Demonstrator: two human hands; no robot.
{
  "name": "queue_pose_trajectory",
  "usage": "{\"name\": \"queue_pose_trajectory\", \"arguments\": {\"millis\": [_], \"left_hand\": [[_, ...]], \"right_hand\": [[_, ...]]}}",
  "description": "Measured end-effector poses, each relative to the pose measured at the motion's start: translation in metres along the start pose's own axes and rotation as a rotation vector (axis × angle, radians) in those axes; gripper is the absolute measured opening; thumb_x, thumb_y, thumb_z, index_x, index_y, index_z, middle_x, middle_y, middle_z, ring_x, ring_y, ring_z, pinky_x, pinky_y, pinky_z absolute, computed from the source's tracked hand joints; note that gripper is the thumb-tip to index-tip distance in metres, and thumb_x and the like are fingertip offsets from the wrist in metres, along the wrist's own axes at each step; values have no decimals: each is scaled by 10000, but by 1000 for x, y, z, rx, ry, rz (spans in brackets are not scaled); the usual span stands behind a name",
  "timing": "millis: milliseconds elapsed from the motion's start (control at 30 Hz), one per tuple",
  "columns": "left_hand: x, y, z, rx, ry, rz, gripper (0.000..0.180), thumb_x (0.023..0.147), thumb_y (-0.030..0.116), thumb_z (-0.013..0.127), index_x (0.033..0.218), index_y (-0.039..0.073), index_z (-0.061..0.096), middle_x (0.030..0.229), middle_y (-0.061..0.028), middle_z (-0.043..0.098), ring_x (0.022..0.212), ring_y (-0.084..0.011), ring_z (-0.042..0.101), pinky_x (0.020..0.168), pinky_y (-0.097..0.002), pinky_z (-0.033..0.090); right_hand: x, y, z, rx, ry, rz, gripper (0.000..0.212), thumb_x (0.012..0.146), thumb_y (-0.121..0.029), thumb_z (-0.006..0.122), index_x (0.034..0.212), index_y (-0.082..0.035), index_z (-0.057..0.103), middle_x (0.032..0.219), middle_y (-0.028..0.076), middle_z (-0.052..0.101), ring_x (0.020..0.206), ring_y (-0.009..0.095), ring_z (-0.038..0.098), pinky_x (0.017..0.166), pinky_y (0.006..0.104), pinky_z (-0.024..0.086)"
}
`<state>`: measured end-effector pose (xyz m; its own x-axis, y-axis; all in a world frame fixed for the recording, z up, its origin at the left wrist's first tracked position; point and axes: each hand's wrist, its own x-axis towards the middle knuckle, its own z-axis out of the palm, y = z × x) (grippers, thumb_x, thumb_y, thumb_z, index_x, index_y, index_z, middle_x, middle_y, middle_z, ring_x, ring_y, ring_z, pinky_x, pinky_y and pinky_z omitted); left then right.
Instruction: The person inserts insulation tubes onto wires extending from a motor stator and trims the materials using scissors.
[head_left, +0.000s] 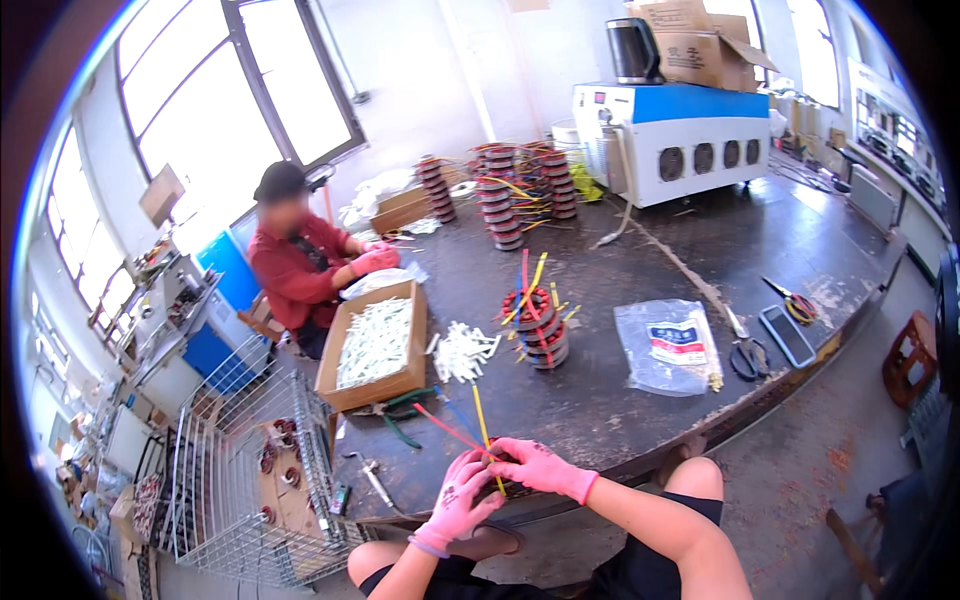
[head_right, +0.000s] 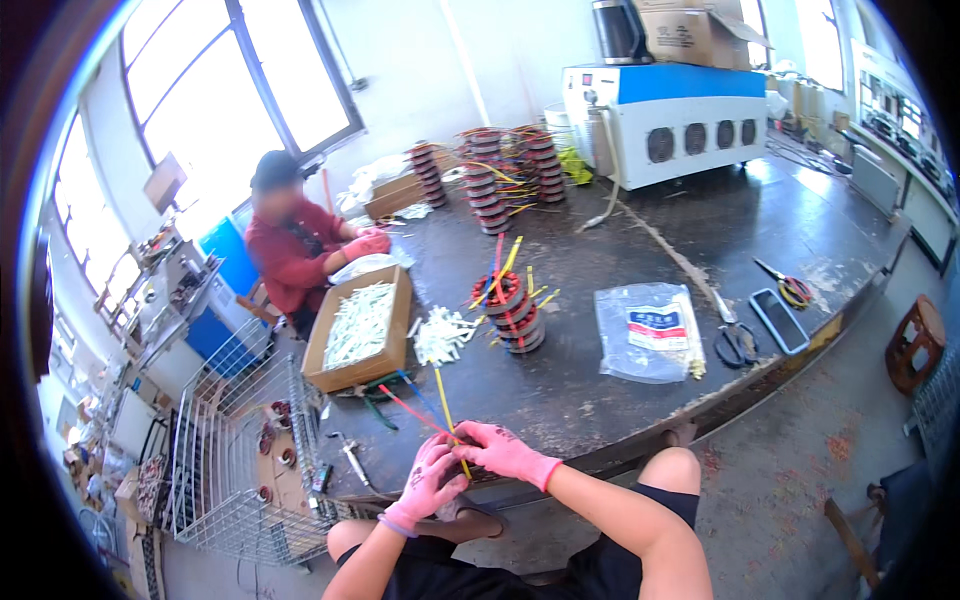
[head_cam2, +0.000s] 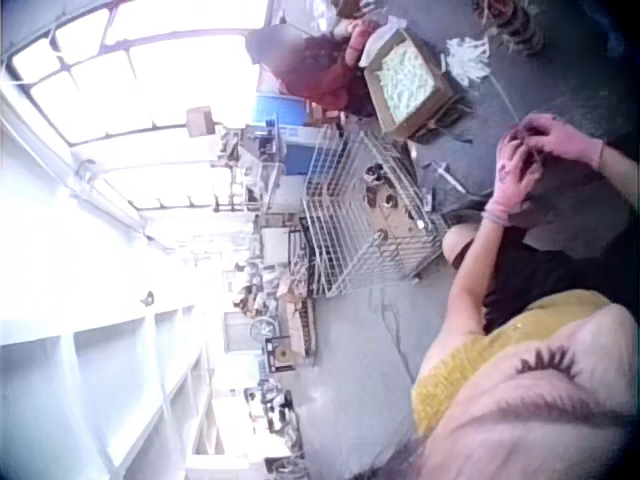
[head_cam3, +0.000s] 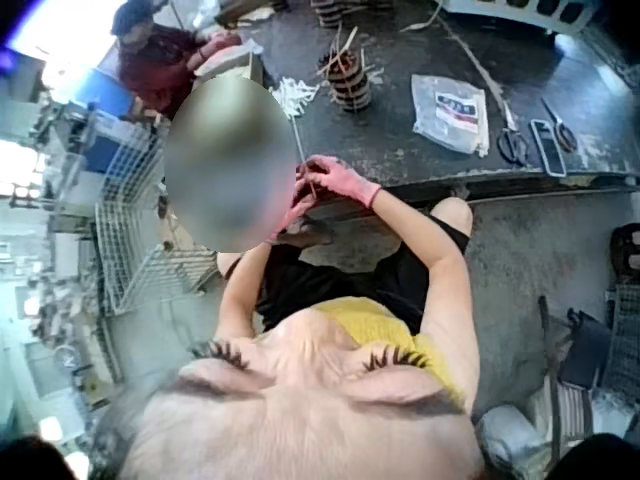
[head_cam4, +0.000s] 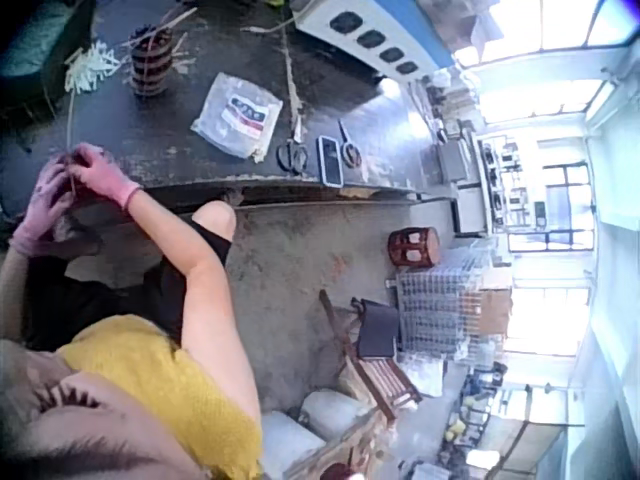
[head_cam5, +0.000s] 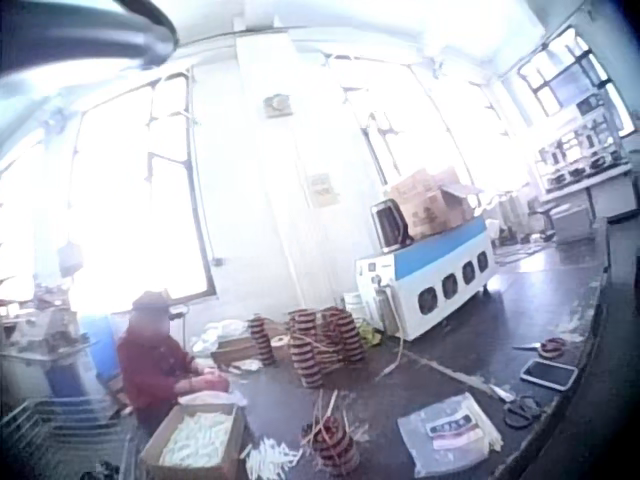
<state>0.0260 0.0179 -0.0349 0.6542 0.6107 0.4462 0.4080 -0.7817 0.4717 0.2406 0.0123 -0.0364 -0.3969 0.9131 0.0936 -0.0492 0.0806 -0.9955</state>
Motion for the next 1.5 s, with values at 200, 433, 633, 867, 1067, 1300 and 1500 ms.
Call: {"name": "queue_pose_trajectory", "arguments": {"millis": [200,433,633,867,1067,1300,1500], "left_hand": [[-8,2,11,22,-49,-159,493,688,234,795,1107,20,649,1120,-155,568,1195,-412,478,1046,-523,373],[-13,12,23,-138,38,-285,460,709,183,787,1095,-14,636,1293,-191,517,1348,-420,389,1089,-516,351],[8,22,11,25,12,-160,401,708,249,806,1030,30,708,1142,-136,607,1293,-402,463,1088,-502,364],[-12,7,11,37,119,-97,422,721,229,807,1085,54,685,1135,-119,599,1283,-385,472,1076,-504,358],[5,23,27,3,183,-108,380,734,285,810,1019,59,699,1113,-129,629,1232,-390,520,1037,-526,393],[0,17,30,-145,276,-245,101,789,83,718,864,28,678,930,-104,676,1188,-353,563,1046,-474,401],[2,19,43,-123,214,-282,116,784,22,687,745,48,581,860,-88,613,1137,-335,514,986,-446,392]], "right_hand": [[-6,-10,6,-345,49,-178,321,926,-308,617,1060,-17,622,1002,144,640,958,280,644,841,397,488],[-7,-8,9,-266,129,-141,325,951,-313,592,1100,-24,603,1025,143,648,992,300,647,836,403,490],[-5,-5,8,66,133,-34,226,1016,-233,543,1119,-36,586,980,57,635,910,131,582,795,325,487],[-2,-48,14,-311,-91,7,284,957,-252,609,1111,-17,572,946,89,631,863,148,580,751,339,492],[-13,-27,-6,-336,-1,-96,229,958,-184,596,1102,-7,576,947,88,635,803,145,579,726,319,489],[-5,-15,14,-34,162,-66,194,978,-206,616,1043,-24,602,878,37,602,761,114,552,682,280,468],[-15,-4,11,-453,374,-355,199,904,-178,640,1014,-15,609,972,183,615,957,383,588,815,443,479]]}}
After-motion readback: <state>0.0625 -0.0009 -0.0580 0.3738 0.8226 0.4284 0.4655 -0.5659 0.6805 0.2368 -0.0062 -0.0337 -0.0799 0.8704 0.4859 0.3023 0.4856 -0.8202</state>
